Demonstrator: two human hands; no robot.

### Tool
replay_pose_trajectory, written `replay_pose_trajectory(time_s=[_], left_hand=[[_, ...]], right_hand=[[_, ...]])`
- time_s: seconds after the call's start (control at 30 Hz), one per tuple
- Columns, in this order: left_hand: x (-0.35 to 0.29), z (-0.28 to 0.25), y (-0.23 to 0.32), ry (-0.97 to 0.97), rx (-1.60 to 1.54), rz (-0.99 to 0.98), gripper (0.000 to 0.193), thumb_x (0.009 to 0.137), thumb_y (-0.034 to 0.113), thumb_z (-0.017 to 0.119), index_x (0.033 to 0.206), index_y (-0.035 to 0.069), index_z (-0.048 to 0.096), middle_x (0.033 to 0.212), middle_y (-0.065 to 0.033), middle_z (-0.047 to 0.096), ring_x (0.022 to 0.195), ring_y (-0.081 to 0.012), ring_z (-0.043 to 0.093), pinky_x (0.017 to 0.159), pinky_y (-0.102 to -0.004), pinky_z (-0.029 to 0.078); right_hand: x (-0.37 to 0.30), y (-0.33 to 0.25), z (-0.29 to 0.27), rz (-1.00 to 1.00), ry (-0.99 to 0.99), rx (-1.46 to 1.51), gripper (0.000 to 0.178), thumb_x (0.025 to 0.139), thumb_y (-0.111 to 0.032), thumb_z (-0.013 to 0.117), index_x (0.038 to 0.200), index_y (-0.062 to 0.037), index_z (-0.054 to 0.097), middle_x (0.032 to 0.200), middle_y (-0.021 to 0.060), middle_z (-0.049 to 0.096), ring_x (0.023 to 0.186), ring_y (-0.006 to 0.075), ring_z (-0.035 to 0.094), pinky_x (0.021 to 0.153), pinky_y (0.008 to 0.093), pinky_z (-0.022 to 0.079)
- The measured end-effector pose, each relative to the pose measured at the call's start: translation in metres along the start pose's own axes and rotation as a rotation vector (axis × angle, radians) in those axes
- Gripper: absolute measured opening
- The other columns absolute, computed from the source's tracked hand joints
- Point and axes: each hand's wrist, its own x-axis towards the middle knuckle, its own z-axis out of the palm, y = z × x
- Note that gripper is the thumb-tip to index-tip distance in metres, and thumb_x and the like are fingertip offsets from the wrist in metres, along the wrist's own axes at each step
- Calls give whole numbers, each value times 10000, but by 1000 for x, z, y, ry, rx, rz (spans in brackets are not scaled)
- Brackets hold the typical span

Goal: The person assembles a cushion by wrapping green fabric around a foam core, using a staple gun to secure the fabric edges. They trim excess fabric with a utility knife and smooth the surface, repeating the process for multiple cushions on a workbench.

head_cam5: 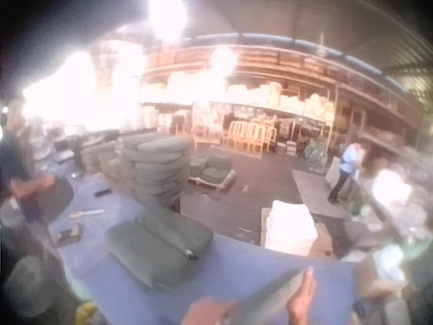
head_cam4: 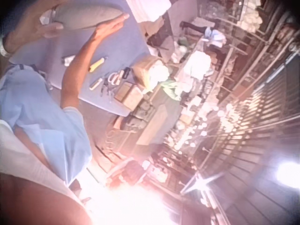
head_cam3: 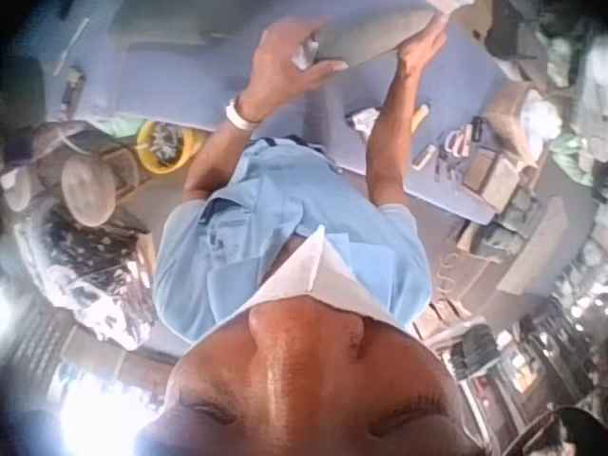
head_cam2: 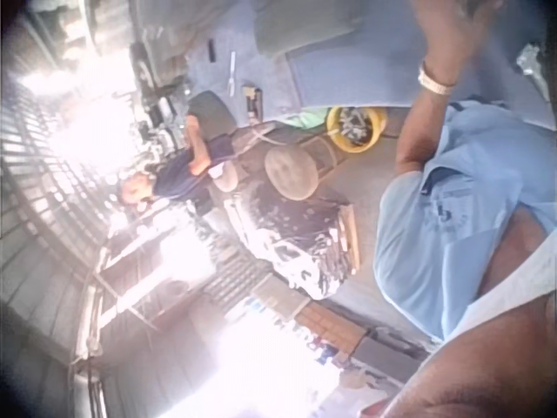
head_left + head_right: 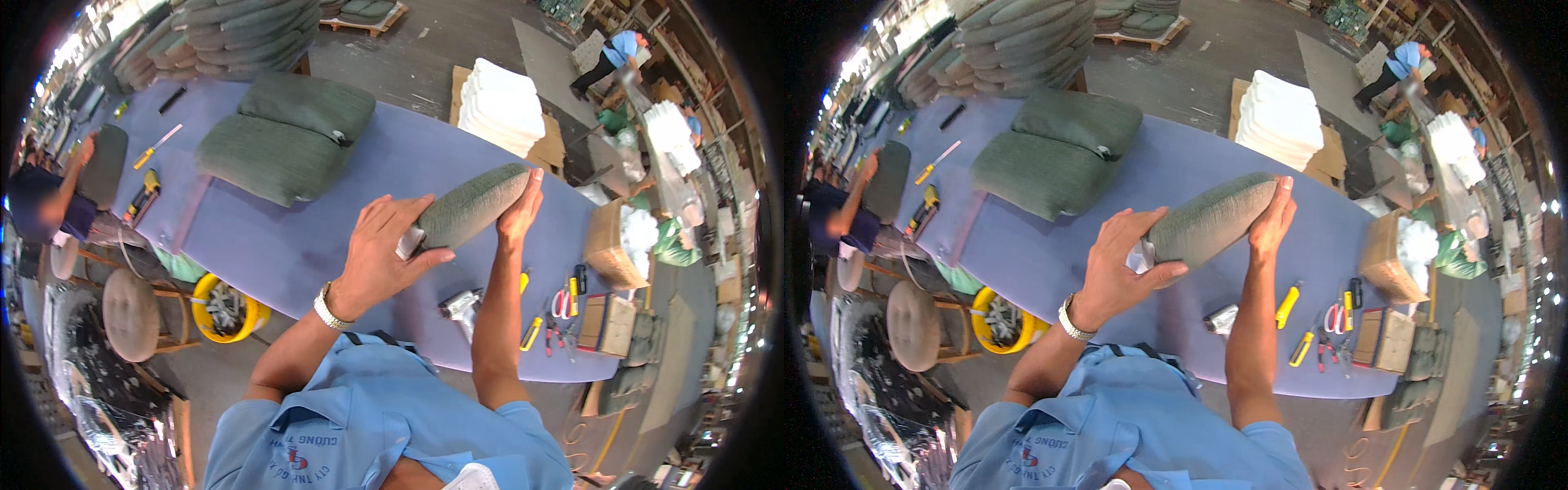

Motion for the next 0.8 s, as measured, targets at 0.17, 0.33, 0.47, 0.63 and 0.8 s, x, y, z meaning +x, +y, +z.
replay_pose_trajectory(time_s=[0.17, 0.33, 0.47, 0.63, 0.8], left_hand=[[-3, 13, 1, 155, -81, -55, 545, 748, 221, 920, 1227, 60, 715, 1062, -95, 706, 920, -265, 670, 813, -375, 539], [-3, 11, -6, 189, -191, -74, 339, 803, 80, 855, 1125, 47, 754, 970, -98, 700, 815, -233, 674, 702, -334, 540], [4, 2, -8, 169, -179, -94, 235, 840, 50, 806, 1070, 40, 758, 926, -96, 692, 792, -237, 670, 690, -336, 539], [11, 6, -14, 120, -140, -75, 192, 875, 89, 777, 1057, 34, 754, 916, -102, 692, 789, -258, 677, 696, -353, 542], [5, 15, -31, 2, -271, -173, 403, 888, 220, 801, 1221, 24, 688, 1122, -146, 694, 992, -288, 685, 839, -383, 557]], right_hand=[[18, 9, -1, 28, -24, 101, 627, 1139, -469, 297, 877, -4, 626, 791, 51, 617, 740, 147, 543, 685, 318, 453], [25, 22, -6, -148, -75, -10, 572, 1128, -487, 309, 1098, -3, 614, 959, 99, 665, 839, 205, 617, 774, 336, 504], [29, 20, 1, 105, -55, 191, 563, 1116, -506, 342, 1242, -20, 598, 1063, 104, 679, 923, 235, 651, 842, 351, 534], [39, 32, -2, 152, -42, 348, 573, 1115, -508, 360, 1142, -7, 637, 1007, 94, 676, 888, 209, 640, 799, 352, 533], [47, 28, 10, 137, 7, 362, 602, 1106, -517, 391, 1131, 24, 654, 1009, 113, 687, 877, 217, 648, 791, 366, 540]])
